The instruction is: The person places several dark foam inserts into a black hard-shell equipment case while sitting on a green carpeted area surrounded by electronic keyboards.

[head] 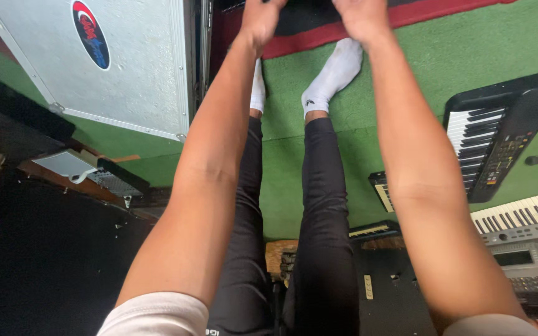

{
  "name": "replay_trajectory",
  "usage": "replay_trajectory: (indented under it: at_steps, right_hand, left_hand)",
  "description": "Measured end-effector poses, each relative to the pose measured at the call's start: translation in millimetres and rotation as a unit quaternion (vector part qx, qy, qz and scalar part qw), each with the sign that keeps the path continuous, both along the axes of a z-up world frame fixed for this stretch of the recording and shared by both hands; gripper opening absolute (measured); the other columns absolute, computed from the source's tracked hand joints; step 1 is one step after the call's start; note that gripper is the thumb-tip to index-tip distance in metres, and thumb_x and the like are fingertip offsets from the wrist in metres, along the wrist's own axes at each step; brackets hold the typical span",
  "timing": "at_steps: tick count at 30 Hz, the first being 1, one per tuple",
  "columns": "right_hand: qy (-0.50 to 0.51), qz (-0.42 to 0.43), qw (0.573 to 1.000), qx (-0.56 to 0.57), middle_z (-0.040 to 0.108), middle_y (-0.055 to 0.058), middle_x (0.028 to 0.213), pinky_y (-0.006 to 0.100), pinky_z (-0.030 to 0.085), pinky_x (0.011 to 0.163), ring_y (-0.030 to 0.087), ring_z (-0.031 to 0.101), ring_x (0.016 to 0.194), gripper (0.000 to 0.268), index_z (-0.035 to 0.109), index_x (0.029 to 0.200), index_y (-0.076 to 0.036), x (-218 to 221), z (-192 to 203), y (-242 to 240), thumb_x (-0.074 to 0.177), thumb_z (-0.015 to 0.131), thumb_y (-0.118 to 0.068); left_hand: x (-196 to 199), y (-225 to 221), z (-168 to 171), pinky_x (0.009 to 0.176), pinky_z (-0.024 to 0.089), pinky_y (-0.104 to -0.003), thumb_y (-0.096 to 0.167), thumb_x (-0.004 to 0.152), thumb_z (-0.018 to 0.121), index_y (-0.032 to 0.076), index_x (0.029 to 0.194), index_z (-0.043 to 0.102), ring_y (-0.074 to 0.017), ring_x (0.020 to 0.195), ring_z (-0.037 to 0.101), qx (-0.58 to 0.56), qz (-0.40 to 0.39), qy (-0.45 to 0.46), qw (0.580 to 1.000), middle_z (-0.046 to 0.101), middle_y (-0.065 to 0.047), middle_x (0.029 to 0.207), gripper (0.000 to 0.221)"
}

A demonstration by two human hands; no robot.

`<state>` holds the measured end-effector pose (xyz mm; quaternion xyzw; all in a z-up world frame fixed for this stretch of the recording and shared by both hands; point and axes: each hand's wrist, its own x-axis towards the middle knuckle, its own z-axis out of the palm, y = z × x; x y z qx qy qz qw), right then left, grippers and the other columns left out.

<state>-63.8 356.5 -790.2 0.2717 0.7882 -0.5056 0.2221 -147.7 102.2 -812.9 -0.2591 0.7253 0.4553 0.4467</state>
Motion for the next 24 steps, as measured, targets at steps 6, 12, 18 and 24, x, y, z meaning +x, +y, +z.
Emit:
replay_trajectory:
  at_steps: [6,12,18,24]
  right_hand:
    - [0.017,-0.160,0.983,-0.085,0.067,0.005,0.093,0.024,0.051,0.068,0.008,0.059,0.078,0.026,0.066,0.116,-0.001,1,37,-22,0.095,0.080,-0.005]
    - [0.054,-0.214,0.940,-0.260,0.068,0.007,0.118,0.023,0.054,0.084,0.009,0.066,0.101,0.040,0.059,0.135,-0.001,30,112,-24,0.097,0.058,0.012]
    - [0.100,-0.182,0.946,-0.251,0.064,0.007,0.124,0.022,0.049,0.095,0.009,0.061,0.112,0.041,0.057,0.132,-0.001,77,210,3,0.094,0.052,0.015]
    - [0.039,-0.208,0.960,-0.182,0.050,-0.001,0.101,0.022,0.037,0.065,0.006,0.043,0.078,0.038,0.064,0.132,-0.004,103,367,33,0.096,0.061,0.008]
  left_hand:
    - [-2,19,53,0.105,0.048,-0.042,0.030,0.087,0.078,0.004,0.141,0.050,-0.0317,0.120,0.064,-0.035,0.038,0.122,0.991,0.065,-0.020,0.130,0.065]
    - [4,-3,121,0.100,0.045,-0.040,0.031,0.089,0.080,0.005,0.143,0.043,-0.0309,0.119,0.054,-0.161,0.106,0.107,0.975,0.050,-0.020,0.137,0.070]
    - [10,-5,240,0.100,0.052,-0.032,0.028,0.090,0.083,0.001,0.117,0.070,-0.0182,0.107,0.065,0.014,0.078,0.119,0.990,0.073,-0.009,0.113,0.041]
    - [17,22,430,0.103,0.050,-0.032,0.010,0.087,0.082,0.004,0.122,0.063,-0.0167,0.111,0.065,0.153,0.017,0.154,0.976,0.070,-0.007,0.115,0.041]
